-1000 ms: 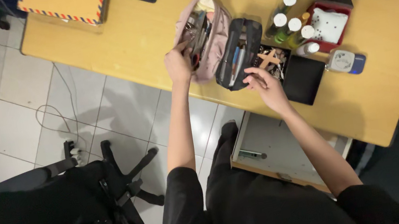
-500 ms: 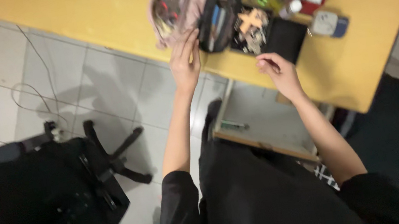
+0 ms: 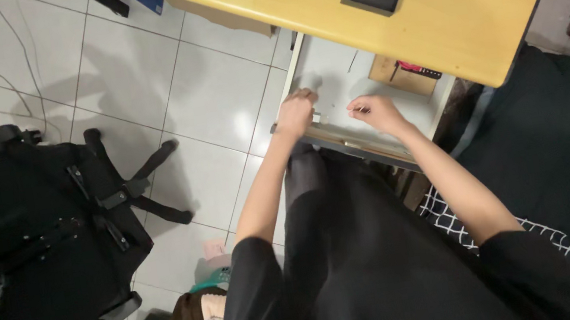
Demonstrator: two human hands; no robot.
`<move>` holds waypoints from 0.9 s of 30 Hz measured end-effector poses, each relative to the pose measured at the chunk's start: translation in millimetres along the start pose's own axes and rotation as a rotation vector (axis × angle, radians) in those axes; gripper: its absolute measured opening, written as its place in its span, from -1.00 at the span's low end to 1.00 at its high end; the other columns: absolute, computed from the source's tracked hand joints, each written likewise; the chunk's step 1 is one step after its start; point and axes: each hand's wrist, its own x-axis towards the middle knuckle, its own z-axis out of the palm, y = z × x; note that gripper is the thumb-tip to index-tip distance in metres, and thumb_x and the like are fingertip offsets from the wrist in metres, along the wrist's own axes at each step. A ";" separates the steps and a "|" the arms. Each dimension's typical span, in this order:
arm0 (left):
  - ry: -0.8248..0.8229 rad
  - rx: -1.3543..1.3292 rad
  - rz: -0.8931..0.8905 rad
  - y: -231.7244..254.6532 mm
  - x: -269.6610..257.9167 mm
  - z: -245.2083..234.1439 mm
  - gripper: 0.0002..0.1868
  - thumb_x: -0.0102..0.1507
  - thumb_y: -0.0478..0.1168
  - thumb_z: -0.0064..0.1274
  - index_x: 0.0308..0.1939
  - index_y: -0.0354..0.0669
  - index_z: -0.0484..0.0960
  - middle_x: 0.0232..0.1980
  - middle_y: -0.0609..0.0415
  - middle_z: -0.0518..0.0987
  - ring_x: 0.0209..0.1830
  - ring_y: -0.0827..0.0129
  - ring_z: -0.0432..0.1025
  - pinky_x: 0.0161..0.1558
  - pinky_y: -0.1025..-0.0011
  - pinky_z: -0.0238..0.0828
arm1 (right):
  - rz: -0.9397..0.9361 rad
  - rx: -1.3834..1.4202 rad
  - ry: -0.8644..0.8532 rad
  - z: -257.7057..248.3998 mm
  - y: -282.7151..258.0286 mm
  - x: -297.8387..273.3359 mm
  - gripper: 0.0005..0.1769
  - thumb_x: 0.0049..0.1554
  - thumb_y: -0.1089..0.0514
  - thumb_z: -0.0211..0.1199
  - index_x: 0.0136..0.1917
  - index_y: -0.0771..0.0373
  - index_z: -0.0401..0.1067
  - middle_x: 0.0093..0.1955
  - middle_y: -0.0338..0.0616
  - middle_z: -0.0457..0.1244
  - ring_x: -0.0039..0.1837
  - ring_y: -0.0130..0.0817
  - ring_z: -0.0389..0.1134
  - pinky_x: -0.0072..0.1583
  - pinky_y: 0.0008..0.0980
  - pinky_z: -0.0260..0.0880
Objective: The person repeatedly opens a desk drawer and transfers various small items onto the desk surface. Items handled include a black pouch, a small black box, bottles, a wallet, a calculator, a pink pouch, and a notebook. The person places each item on the desk one at a time.
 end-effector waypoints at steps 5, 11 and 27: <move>-0.447 0.166 -0.205 -32.1 29.6 77.5 -0.68 0.08 -0.28 0.29 -0.07 -0.14 0.72 0.02 -0.07 0.67 0.12 0.13 0.55 0.10 0.25 0.51 | 0.026 -0.018 0.024 60.7 45.7 30.8 -0.60 0.06 0.17 0.44 0.18 0.20 0.52 -0.03 -0.04 0.46 -0.01 -0.25 0.50 0.08 -0.26 0.48; -0.577 0.201 -0.235 -43.3 32.9 112.7 -0.68 0.15 -0.25 0.22 -0.01 -0.04 0.71 0.05 -0.05 0.68 0.10 0.16 0.57 0.06 0.21 0.55 | -0.054 -0.178 0.041 107.5 45.3 44.7 -0.67 0.00 0.22 0.47 0.04 0.26 0.48 0.04 0.11 0.37 0.00 0.02 0.46 0.06 -0.09 0.45; -0.264 -0.323 -0.237 -30.7 26.0 70.2 -0.43 0.31 -0.19 -0.16 0.43 0.01 0.21 0.40 -0.24 0.36 0.29 -0.19 0.39 0.22 0.03 0.37 | 0.061 0.127 -0.022 65.2 24.6 27.4 -0.76 0.14 0.28 0.32 0.10 0.29 0.49 -0.02 -0.08 0.44 0.01 -0.29 0.48 0.07 -0.24 0.47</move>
